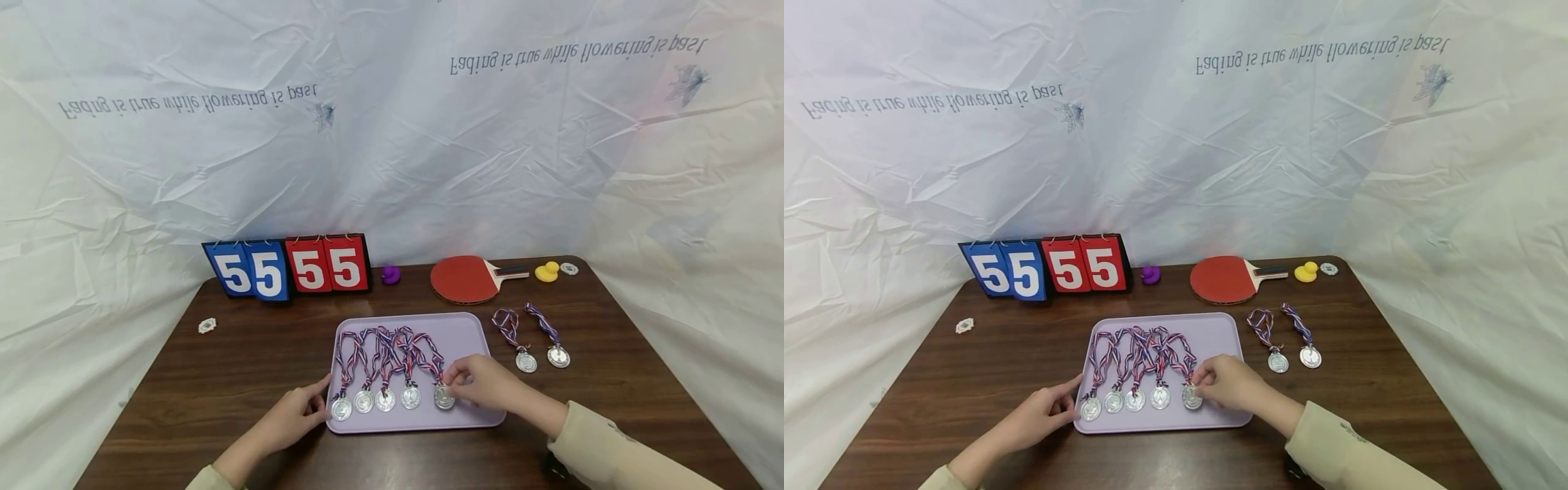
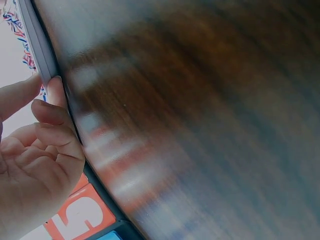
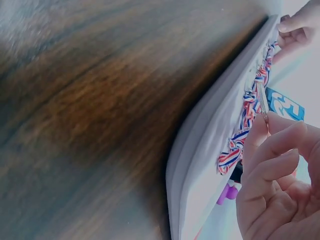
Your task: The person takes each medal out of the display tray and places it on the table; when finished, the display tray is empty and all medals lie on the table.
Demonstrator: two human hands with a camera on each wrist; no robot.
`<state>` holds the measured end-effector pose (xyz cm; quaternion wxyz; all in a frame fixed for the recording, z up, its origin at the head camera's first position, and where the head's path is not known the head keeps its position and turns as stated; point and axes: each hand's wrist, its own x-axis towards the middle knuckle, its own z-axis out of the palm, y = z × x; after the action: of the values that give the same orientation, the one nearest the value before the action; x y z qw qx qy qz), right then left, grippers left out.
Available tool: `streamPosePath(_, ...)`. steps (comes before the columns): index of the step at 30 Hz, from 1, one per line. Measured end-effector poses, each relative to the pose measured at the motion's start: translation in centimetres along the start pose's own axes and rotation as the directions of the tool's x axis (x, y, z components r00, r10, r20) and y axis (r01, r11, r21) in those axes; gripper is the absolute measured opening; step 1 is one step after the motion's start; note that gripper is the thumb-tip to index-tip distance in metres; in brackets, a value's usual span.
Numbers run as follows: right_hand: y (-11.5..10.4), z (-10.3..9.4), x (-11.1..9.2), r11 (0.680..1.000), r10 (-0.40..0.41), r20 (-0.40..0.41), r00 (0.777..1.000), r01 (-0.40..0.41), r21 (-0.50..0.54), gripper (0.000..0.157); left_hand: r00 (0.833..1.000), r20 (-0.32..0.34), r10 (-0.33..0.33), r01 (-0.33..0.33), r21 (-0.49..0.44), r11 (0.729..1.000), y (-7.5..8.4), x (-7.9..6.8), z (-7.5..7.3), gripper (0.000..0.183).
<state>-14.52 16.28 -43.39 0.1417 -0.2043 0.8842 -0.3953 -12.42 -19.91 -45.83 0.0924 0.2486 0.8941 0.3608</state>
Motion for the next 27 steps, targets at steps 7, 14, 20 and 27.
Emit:
streamPosePath(7,0.0,-0.7,-0.3,1.000,-0.017,-0.040,0.999,0.017,-0.004,0.010,1.000,0.006,-0.023,0.022,0.011,1.000,-0.1,0.0,0.0,0.058)
streamPosePath(14,-0.4,-1.9,-0.8,1.000,-0.028,-0.093,0.995,0.027,-0.007,0.009,1.000,0.009,-0.024,0.023,0.016,1.000,-0.2,0.1,0.0,0.058)
streamPosePath(20,-0.8,-3.2,-1.2,1.000,0.017,-0.131,0.991,-0.017,0.007,0.010,1.000,0.008,-0.019,0.019,0.015,1.000,-0.2,0.1,-0.1,0.058)
streamPosePath(27,-1.0,-4.7,-2.1,0.999,0.040,-0.179,0.983,-0.041,-0.002,0.015,1.000,0.008,-0.014,0.013,0.027,1.000,0.0,0.1,0.0,0.057)
